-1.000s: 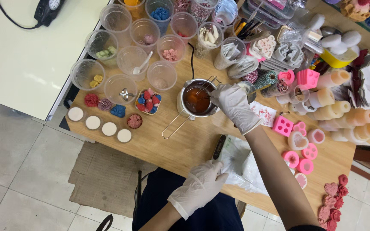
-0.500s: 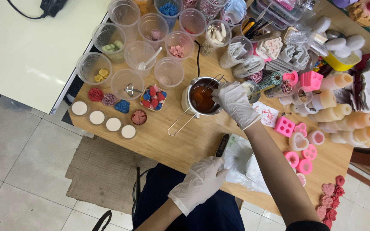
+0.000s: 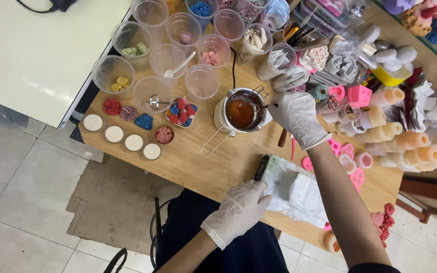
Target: The person wears gloves and uses a spoon to scoop melted wax from a metal container into various silicone molds on a wooden table, then handles a pink silicone mold by hand.
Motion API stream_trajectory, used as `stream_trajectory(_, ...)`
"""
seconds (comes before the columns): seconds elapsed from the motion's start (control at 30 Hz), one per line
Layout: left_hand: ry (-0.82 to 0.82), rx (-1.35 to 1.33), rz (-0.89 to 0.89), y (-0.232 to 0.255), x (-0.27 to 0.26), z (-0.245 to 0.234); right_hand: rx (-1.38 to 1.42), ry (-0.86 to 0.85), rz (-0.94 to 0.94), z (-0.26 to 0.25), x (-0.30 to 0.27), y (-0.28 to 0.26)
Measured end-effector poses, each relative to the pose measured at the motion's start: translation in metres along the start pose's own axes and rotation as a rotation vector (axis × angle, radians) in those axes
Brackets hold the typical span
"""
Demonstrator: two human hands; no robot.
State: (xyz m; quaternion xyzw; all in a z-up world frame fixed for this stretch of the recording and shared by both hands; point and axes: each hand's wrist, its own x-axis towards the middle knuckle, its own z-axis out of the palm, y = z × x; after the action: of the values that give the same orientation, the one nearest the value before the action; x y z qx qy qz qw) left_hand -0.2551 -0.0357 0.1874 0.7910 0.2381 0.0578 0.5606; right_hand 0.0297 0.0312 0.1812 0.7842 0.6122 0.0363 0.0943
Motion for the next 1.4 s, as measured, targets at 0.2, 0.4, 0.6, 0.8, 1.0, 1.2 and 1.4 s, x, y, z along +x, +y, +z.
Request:
stream_trajectory(0.2,-0.006,0.016,0.038,0.001,-0.003,-0.001,-0.162,0.052,0.027,0.006,0.005,-0.009)
stream_trajectory(0.4,0.024,0.017,0.079,0.002,-0.005,-0.001,-0.150,0.151,-0.052,-0.010,0.011,-0.020)
stream_trajectory(0.6,0.042,0.000,0.126,0.008,-0.009,-0.001,-0.320,0.074,-0.459,-0.013,-0.003,-0.029)
stream_trajectory(0.8,-0.010,0.009,0.112,0.012,-0.010,-0.002,-0.359,-0.036,-0.582,0.013,-0.018,-0.026)
stream_trajectory(1.0,0.000,0.021,0.122,0.012,-0.010,0.001,-0.214,0.061,-0.585,0.017,-0.022,-0.019)
stream_trajectory(1.2,-0.055,0.053,0.097,0.013,-0.011,0.000,-0.322,0.153,-0.566,0.024,-0.016,-0.009)
stream_trajectory(1.4,-0.129,0.024,0.058,0.011,-0.012,-0.004,-0.356,0.018,-0.544,0.020,-0.017,-0.011)
